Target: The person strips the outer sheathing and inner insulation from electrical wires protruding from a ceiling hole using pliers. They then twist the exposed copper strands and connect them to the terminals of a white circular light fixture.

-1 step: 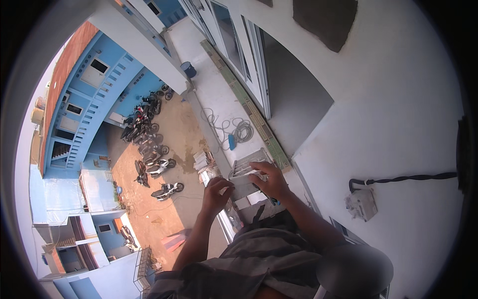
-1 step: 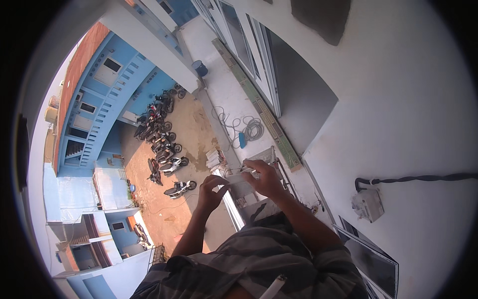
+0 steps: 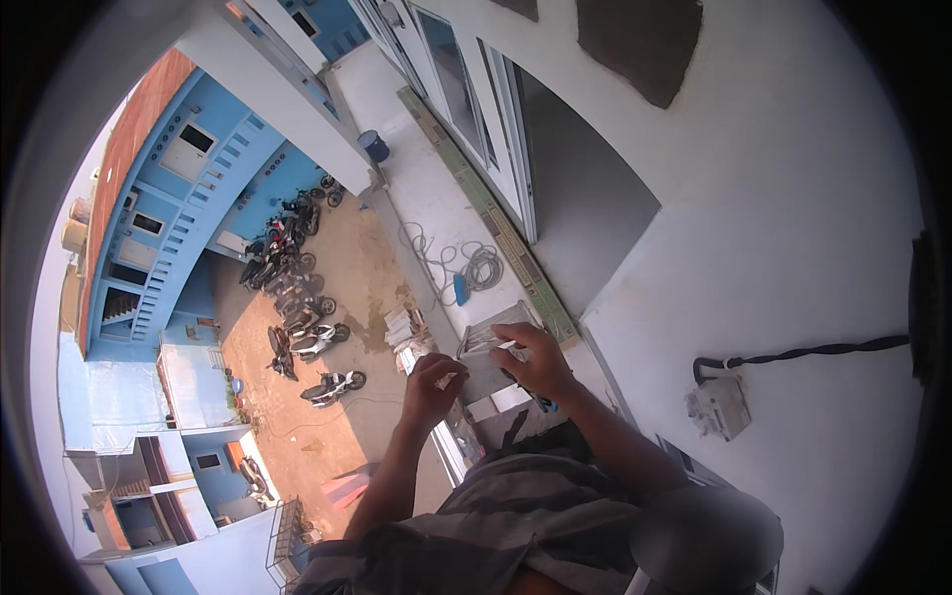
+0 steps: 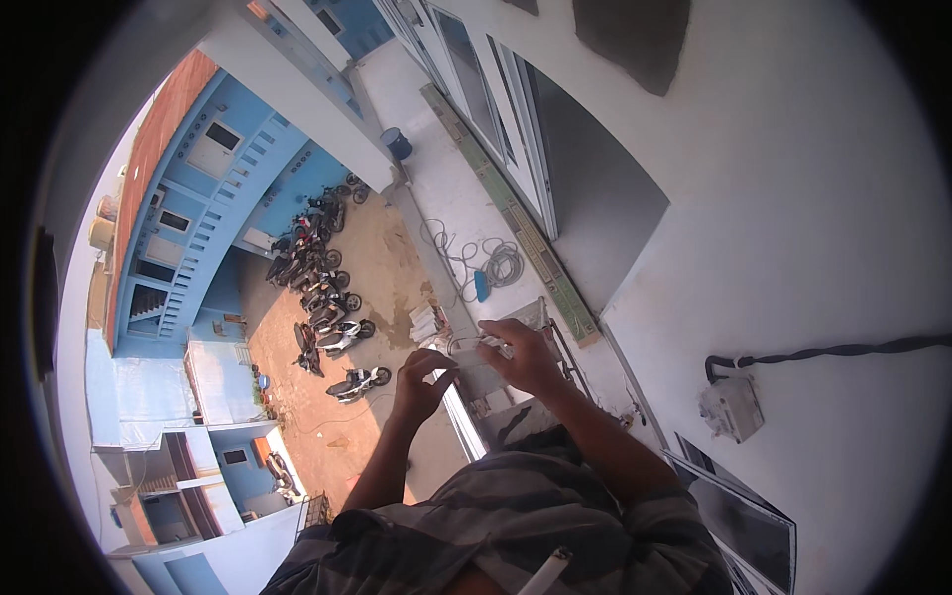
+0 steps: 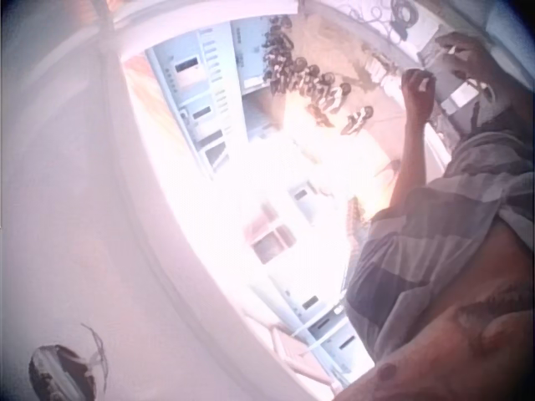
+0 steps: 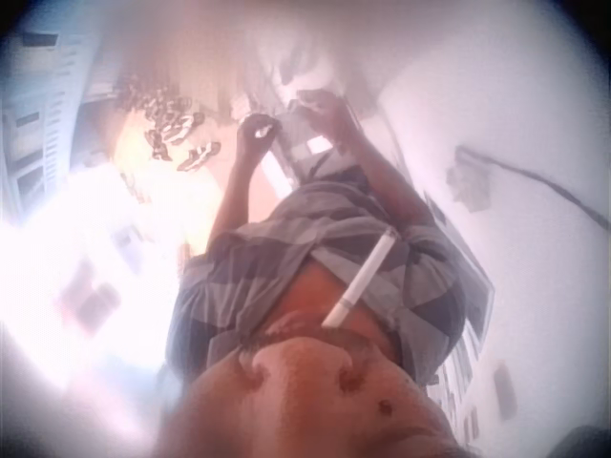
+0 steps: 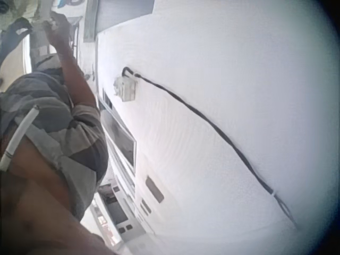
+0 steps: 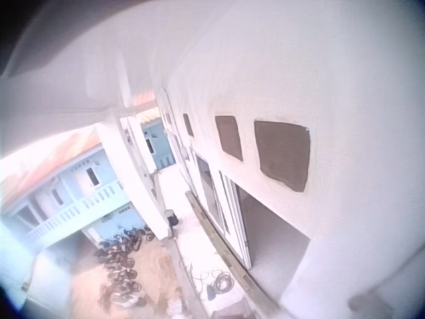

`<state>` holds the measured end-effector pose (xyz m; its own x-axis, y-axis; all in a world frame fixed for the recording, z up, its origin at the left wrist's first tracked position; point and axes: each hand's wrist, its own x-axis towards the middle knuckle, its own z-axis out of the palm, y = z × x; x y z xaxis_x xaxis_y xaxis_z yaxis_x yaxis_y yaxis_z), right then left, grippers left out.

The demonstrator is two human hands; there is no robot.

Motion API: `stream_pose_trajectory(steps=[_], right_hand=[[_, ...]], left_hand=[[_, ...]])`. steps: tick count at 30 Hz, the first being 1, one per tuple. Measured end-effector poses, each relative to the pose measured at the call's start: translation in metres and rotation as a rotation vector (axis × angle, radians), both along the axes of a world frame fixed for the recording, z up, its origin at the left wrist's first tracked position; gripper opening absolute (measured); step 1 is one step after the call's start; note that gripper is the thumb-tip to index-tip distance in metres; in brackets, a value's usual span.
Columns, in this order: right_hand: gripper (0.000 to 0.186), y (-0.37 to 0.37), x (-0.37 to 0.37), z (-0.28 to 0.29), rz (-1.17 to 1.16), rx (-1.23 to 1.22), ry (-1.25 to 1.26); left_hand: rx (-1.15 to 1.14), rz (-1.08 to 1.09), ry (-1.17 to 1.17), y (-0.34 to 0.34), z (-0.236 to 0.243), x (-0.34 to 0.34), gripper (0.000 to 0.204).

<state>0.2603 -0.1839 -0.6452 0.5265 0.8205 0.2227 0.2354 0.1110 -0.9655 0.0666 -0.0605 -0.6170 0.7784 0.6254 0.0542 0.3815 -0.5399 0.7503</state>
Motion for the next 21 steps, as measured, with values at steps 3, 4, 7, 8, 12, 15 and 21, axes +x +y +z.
stream_pose_trajectory(steps=[3,4,7,8,12,15,21], right_hand=[[0.024,0.004,0.002,0.024,-0.011,0.028,-0.083],[0.021,0.002,0.002,0.03,-0.006,-0.003,-0.075],[0.012,-0.004,0.004,0.044,-0.021,-0.035,-0.093],[0.012,-0.007,0.003,0.041,-0.032,-0.027,-0.097],[0.011,-0.013,0.005,0.051,-0.055,-0.044,-0.036],[0.013,-0.021,-0.002,0.063,-0.027,-0.031,-0.055],[0.016,-0.023,-0.009,0.081,0.02,-0.033,-0.042]], left_hand=[[0.088,-0.072,-0.074,0.0,0.025,0.016,0.014],[0.075,-0.071,-0.086,-0.002,0.03,0.018,0.014],[0.117,-0.093,-0.141,-0.004,0.044,0.023,0.013],[0.107,-0.107,-0.151,-0.005,0.048,0.023,0.014],[-0.051,-0.143,-0.175,-0.011,0.057,0.023,0.021],[-0.132,-0.234,-0.208,-0.018,0.05,0.019,0.021],[-0.228,-0.179,-0.208,-0.033,0.062,0.014,0.026]])
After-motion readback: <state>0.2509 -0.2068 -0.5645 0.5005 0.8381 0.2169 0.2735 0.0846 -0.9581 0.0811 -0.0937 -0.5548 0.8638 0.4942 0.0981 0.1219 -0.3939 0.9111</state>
